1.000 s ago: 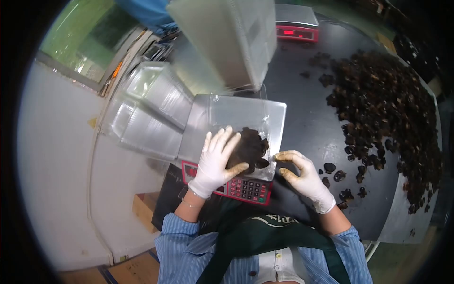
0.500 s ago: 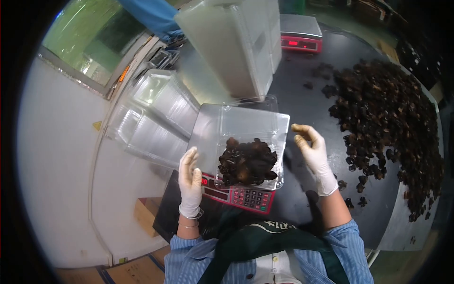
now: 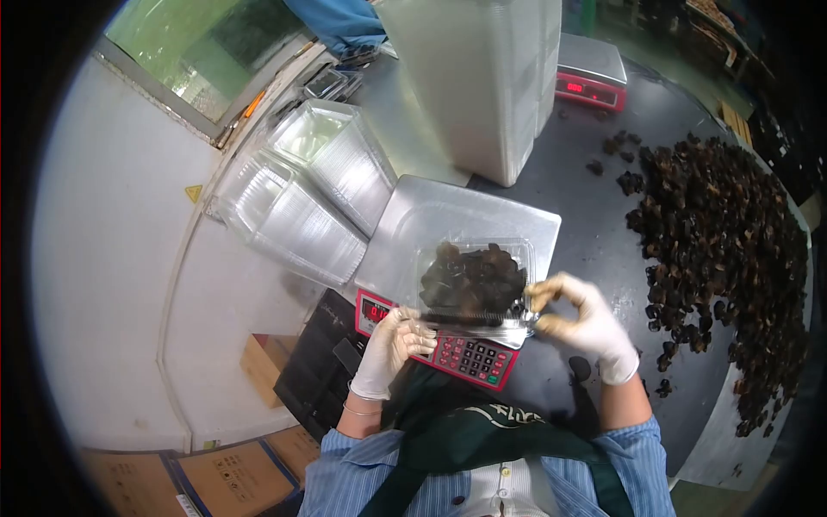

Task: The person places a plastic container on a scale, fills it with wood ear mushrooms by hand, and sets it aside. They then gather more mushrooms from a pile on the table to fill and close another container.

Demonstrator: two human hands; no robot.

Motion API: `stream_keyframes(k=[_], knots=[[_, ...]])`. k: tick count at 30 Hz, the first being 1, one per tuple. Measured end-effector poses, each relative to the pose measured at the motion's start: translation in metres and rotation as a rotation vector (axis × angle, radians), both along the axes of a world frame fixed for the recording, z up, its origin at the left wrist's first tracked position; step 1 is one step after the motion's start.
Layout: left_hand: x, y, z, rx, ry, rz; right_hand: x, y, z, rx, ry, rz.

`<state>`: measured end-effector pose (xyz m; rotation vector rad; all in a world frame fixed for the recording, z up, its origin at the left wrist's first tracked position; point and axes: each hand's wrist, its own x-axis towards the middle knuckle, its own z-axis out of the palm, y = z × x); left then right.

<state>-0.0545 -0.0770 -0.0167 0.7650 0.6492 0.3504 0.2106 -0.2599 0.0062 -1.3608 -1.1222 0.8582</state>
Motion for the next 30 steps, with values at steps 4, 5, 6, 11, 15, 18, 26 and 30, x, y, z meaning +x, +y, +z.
stream_keyframes(k=[4, 5, 6, 11, 15, 18, 26, 30], knots=[[0.003, -0.003, -0.006, 0.215, 0.122, -0.011, -0.034, -0.014, -0.032, -0.158, 0.146, -0.270], [0.005, -0.004, -0.008, 0.240, 0.126, -0.016, -0.035, -0.015, -0.037, -0.219, 0.195, -0.295], [0.006, -0.004, -0.009, 0.265, 0.132, -0.022, -0.035, -0.015, -0.036, -0.265, 0.334, -0.264], [0.003, 0.003, -0.008, 0.293, 0.100, -0.099, -0.047, -0.013, -0.043, -0.138, 0.516, -0.223], [0.003, -0.002, -0.011, 0.380, 0.069, -0.123, -0.047, -0.015, -0.047, -0.134, 0.157, -0.287], [0.011, -0.018, 0.014, 0.704, 0.129, -0.161, -0.042, -0.013, -0.050, 0.128, -0.314, -0.412], [0.020, -0.013, 0.037, 1.792, 0.096, -0.233, -0.037, -0.014, -0.046, 0.191, -0.485, -0.331], [-0.008, 0.005, 0.079, 1.121, -0.061, -0.308, -0.051, -0.026, -0.032, -0.091, 0.182, -0.042]])
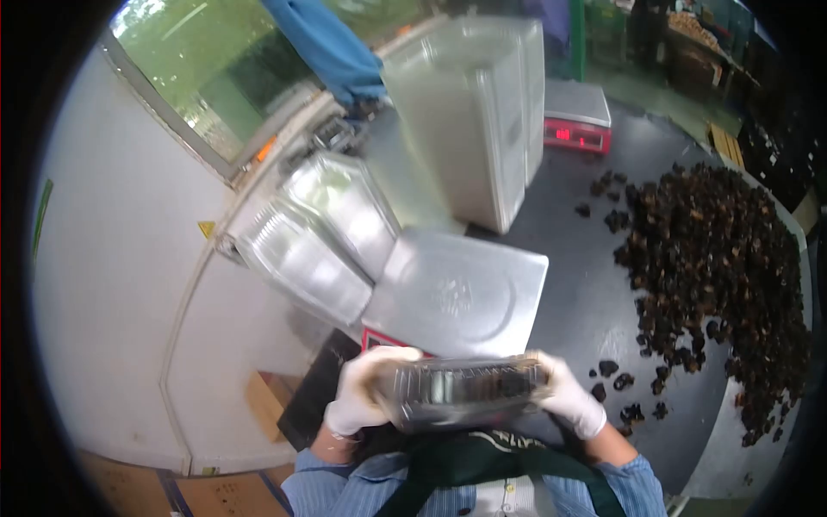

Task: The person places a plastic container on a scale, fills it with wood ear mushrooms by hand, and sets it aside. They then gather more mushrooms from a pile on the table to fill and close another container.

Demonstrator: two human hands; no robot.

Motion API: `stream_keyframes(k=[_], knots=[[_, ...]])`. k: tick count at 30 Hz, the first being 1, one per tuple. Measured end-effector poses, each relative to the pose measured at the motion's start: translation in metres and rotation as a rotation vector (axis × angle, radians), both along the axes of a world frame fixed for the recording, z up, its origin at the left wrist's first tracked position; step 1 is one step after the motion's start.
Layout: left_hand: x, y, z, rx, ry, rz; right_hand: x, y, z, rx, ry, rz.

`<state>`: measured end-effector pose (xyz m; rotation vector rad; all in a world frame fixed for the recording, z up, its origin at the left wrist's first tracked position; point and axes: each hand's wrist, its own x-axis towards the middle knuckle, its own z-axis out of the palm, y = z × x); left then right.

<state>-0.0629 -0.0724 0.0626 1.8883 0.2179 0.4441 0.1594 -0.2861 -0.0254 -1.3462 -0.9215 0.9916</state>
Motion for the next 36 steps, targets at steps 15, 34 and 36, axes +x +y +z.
stream_keyframes(k=[15, 34, 36], knots=[[0.030, 0.307, 0.103, 0.647, 0.183, 0.893, 0.009, -0.012, -0.002, 0.042, -0.017, -0.277], [-0.050, 0.329, 0.059, 0.592, -0.192, 1.200, -0.019, -0.059, -0.029, 0.044, -0.190, -0.316], [-0.030, 0.266, 0.066, 0.708, -0.112, 1.016, -0.032, -0.063, -0.036, 0.042, -0.274, -0.304]])
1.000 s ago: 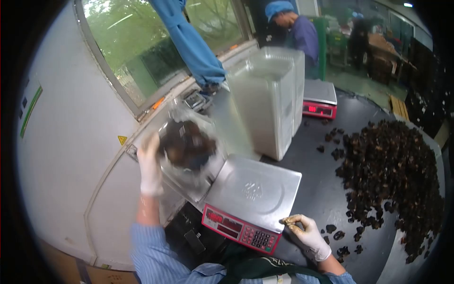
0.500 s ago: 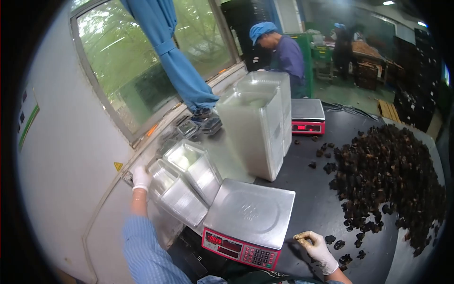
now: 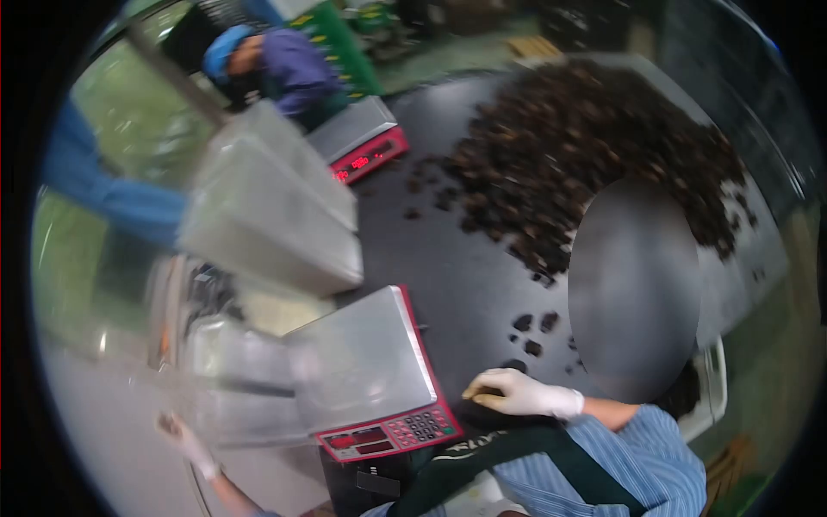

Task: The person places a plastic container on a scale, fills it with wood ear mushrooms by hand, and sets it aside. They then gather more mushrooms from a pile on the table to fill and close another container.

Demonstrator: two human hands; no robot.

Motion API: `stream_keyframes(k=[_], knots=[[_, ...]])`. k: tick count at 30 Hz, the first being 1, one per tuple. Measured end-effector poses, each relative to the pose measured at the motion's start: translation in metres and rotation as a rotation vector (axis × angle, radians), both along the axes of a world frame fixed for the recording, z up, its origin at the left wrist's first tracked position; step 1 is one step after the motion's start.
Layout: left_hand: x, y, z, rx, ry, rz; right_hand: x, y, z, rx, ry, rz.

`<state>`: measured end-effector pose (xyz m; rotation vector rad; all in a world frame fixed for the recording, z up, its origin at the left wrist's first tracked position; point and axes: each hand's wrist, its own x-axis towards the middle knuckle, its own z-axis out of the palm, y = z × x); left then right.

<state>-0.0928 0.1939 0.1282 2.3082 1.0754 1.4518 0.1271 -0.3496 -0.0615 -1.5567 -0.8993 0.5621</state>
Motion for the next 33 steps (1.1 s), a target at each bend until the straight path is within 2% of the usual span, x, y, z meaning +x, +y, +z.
stream_keyframes(k=[2, 4, 7, 8, 11, 12, 15, 16, 18, 20, 21, 23, 26, 29, 31, 33], knots=[[0.034, -0.084, -0.009, -0.030, -0.076, -0.024, -0.011, -0.007, -0.009, -0.012, -0.016, 0.026], [0.037, -0.126, -0.037, -0.211, 0.072, -0.119, -0.020, -0.014, -0.015, -0.042, -0.072, -0.010], [0.027, -0.148, -0.108, -0.314, 0.318, -0.335, -0.023, -0.032, -0.025, 0.022, -0.304, -0.165], [0.026, -0.154, -0.125, -0.327, 0.365, -0.393, -0.018, -0.043, -0.022, -0.070, -0.381, -0.204], [0.029, -0.179, -0.134, -0.554, 0.528, -0.342, 0.005, -0.076, -0.018, -0.205, -0.535, -0.442], [0.027, -0.180, -0.132, -0.376, 0.578, -0.272, 0.012, -0.088, -0.017, -0.259, -0.581, -0.528], [0.049, -0.235, -0.080, 0.045, 0.429, -0.251, 0.023, -0.125, -0.023, -0.457, -0.605, -0.678], [0.056, -0.259, -0.066, -0.153, 0.318, -0.290, 0.021, -0.135, -0.020, -0.521, -0.545, -0.691], [0.063, -0.293, -0.064, -0.252, 0.412, -0.527, 0.017, -0.149, -0.033, -0.595, -0.475, -0.623], [0.083, -0.335, -0.090, -0.339, 0.524, -0.822, 0.021, -0.152, -0.046, -0.605, -0.430, -0.583], [0.105, -0.359, -0.097, -0.149, 0.664, -0.998, 0.026, -0.152, -0.050, -0.605, -0.400, -0.589], [0.135, -0.397, -0.133, -0.292, 0.747, -1.225, 0.031, -0.149, -0.046, -0.564, -0.420, -0.641], [0.166, -0.434, -0.187, -0.159, 0.761, -1.248, 0.043, -0.123, -0.030, -0.441, -0.588, -0.755], [0.179, -0.450, -0.227, 0.048, 0.800, -1.205, 0.043, -0.084, -0.045, -0.428, -0.552, -0.673], [0.184, -0.442, -0.238, 0.024, 0.759, -1.242, 0.037, -0.067, -0.062, -0.538, -0.798, -0.703], [0.191, -0.435, -0.236, -0.112, 0.694, -1.281, 0.043, -0.068, -0.075, -0.445, -0.698, -0.695]])
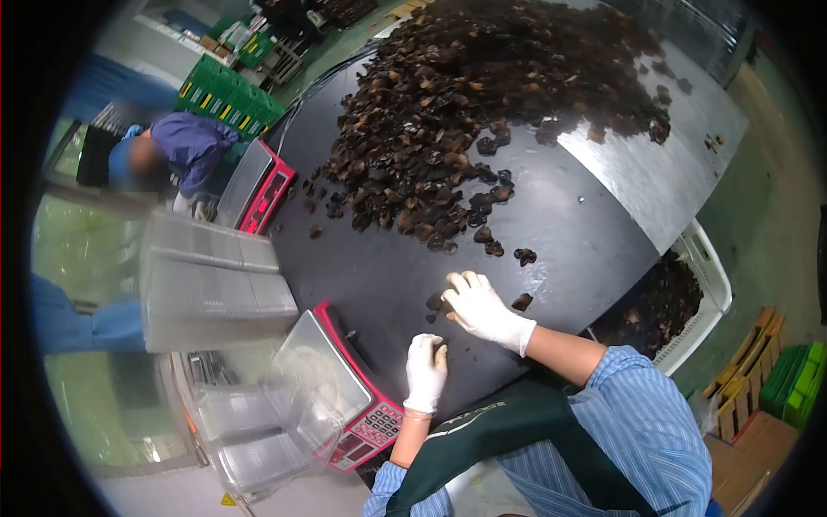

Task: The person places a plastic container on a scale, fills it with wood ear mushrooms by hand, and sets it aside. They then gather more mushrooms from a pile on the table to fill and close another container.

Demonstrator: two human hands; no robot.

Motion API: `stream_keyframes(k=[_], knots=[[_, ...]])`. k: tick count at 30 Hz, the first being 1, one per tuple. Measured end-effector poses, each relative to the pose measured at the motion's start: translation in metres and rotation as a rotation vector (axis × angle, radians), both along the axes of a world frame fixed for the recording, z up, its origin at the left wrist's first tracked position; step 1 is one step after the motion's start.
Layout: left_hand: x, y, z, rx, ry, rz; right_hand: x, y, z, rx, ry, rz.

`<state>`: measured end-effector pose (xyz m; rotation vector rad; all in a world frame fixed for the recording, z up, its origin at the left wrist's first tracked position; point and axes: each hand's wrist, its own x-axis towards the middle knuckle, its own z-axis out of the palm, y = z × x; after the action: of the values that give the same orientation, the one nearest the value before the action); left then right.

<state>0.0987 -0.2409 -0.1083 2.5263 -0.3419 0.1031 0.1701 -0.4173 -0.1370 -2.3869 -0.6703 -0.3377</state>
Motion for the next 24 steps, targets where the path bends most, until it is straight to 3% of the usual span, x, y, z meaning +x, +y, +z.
stream_keyframes(k=[1, 2, 4, 5, 8, 10, 12, 17, 20, 22, 24], knots=[[0.002, -0.003, 0.004, -0.144, 0.142, 0.163, 0.003, -0.002, -0.004, 0.056, 0.031, 0.015], [0.009, -0.003, 0.008, -0.115, 0.159, 0.231, 0.005, -0.006, -0.009, 0.072, 0.092, 0.028], [0.032, -0.007, 0.007, -0.207, -0.022, 0.201, 0.011, -0.021, -0.001, 0.104, 0.208, 0.065], [0.043, -0.010, 0.008, -0.153, -0.122, 0.178, 0.012, -0.033, 0.003, 0.267, 0.257, 0.082], [0.074, -0.019, 0.020, -0.033, -0.083, 0.081, 0.017, -0.079, 0.016, 0.336, 0.204, -0.083], [0.083, -0.032, 0.016, -0.034, -0.036, 0.052, 0.020, -0.111, 0.027, 0.154, 0.199, -0.217], [0.085, -0.037, 0.008, 0.234, -0.090, -0.056, 0.017, -0.129, 0.033, 0.126, 0.301, -0.294], [0.105, -0.027, -0.017, -0.109, -0.020, -0.063, 0.015, -0.116, 0.029, -0.075, 0.119, -0.249], [0.105, -0.053, 0.006, -0.390, 0.248, 0.119, 0.036, -0.104, 0.022, -0.056, 0.067, -0.175], [0.097, -0.069, 0.014, -0.367, 0.246, 0.028, 0.051, -0.094, 0.018, -0.089, 0.093, -0.076], [0.086, -0.076, 0.009, -0.126, 0.027, -0.220, 0.063, -0.088, 0.007, -0.248, 0.146, 0.062]])
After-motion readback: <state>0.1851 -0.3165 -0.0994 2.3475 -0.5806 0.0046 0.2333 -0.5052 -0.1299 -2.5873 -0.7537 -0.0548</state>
